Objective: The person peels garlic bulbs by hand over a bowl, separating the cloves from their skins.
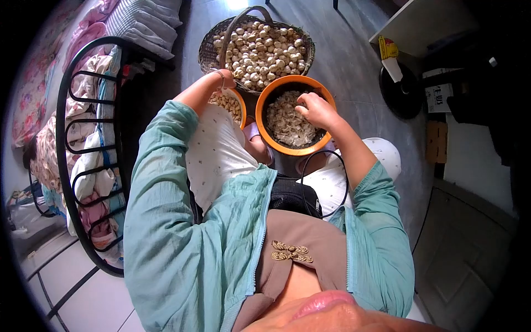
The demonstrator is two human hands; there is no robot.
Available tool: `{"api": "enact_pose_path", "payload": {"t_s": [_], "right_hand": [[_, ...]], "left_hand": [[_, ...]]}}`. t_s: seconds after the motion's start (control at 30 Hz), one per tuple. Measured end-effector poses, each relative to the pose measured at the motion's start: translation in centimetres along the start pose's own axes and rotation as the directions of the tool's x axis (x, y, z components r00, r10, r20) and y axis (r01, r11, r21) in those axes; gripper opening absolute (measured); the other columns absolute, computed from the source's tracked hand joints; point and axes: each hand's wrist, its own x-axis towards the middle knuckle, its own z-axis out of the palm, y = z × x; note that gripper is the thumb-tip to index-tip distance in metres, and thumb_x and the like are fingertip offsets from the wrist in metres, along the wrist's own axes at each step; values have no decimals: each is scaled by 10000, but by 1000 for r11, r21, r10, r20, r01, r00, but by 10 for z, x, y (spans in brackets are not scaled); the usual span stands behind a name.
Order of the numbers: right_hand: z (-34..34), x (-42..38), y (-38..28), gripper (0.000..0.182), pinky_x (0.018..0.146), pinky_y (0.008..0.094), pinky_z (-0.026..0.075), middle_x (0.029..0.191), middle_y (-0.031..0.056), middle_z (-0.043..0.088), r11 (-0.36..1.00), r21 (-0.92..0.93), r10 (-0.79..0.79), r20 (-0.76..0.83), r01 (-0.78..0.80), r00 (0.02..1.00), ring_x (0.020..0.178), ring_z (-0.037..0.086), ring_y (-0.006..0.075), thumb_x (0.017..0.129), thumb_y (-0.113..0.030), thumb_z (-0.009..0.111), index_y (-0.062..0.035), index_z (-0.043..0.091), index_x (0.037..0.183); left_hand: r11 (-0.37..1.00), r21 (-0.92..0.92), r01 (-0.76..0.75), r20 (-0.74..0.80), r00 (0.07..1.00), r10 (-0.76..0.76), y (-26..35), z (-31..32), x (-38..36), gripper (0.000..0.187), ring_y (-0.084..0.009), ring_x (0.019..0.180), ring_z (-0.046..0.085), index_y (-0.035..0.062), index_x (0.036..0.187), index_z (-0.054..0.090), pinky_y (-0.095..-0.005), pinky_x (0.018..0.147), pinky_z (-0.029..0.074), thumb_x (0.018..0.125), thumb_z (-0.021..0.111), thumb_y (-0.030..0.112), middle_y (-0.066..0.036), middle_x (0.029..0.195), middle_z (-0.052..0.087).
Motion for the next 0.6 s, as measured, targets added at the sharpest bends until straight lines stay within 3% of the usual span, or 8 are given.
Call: {"api": "enact_pose_path", "payload": {"t_s": [0.03, 0.07, 0.1, 0.13, 0.17, 0.43, 0.5, 0.6], "right_hand": [[1, -1, 0, 343, 877, 406, 426, 1067, 177, 552, 1000, 0, 4, -1, -4, 1000, 1017, 530, 330, 828, -325, 568, -62, 567, 1048], [1, 0, 2, 346, 875, 408, 426, 1072, 177, 554, 1000, -14, 10, 11, -10, 1000, 1019, 531, 331, 827, -325, 568, -63, 568, 1054], [3, -1, 0, 349, 874, 411, 427, 1078, 177, 557, 1000, -23, 5, 27, -4, 1000, 1021, 532, 331, 827, -324, 568, -63, 568, 1059], [1, -2, -2, 346, 870, 412, 429, 1084, 173, 561, 999, -39, 9, 43, -7, 999, 1021, 535, 335, 828, -312, 572, -59, 566, 1065], [0, -2, -2, 337, 856, 415, 435, 1055, 172, 572, 999, -49, -13, 52, 16, 999, 1000, 544, 339, 824, -304, 584, -54, 571, 1048], [4, -2, 3, 336, 844, 420, 437, 1026, 203, 576, 998, -54, -26, 72, 30, 997, 984, 552, 344, 815, -302, 597, -39, 579, 1022], [6, 0, 6, 341, 850, 424, 432, 1029, 203, 576, 998, -50, -20, 80, 24, 997, 985, 551, 345, 813, -301, 598, -38, 574, 1028], [7, -3, 1, 324, 857, 423, 427, 1020, 198, 577, 999, -27, 23, 78, -21, 997, 984, 547, 348, 821, -295, 590, -43, 573, 1024]], "left_hand": [[1000, 1, -4, 1, 1000, 4, -1, 2, 12, 229, -273, 732, 655, -33, 880, 634, -368, 612, 552, 819, 499, 141, -148, 850, 648], [814, 507, -282, 21, 949, 316, 3, 1, 30, 224, -281, 748, 652, -39, 844, 640, -363, 643, 544, 806, 501, 134, -162, 844, 648], [338, 844, -416, 189, 821, 538, -1, 7, 51, 223, -289, 765, 649, -44, 807, 646, -359, 675, 536, 794, 504, 127, -176, 838, 648], [432, 826, -361, 92, 843, 530, 11, 8, 50, 223, -308, 803, 637, -18, 771, 656, -397, 716, 515, 777, 515, 154, -174, 835, 650], [942, 245, -229, -217, 934, 283, 31, 8, 54, 288, -323, 908, 620, 7, 921, 662, -373, 798, 497, 778, 528, 218, -184, 952, 644], [875, 346, -339, -478, 738, 475, 86, 31, 105, 353, -289, 1027, 540, 93, 1035, 623, -373, 868, 451, 684, 592, 89, -120, 1039, 595], [906, 282, -316, -315, 861, 399, 93, 33, 113, 378, -283, 1070, 511, 113, 1088, 597, -365, 893, 440, 710, 597, 102, -102, 1118, 557], [897, 279, -342, -396, 810, 432, 83, 44, 107, 382, -284, 1095, 492, 125, 1155, 550, -373, 898, 445, 773, 564, 132, -82, 1190, 497]]}}
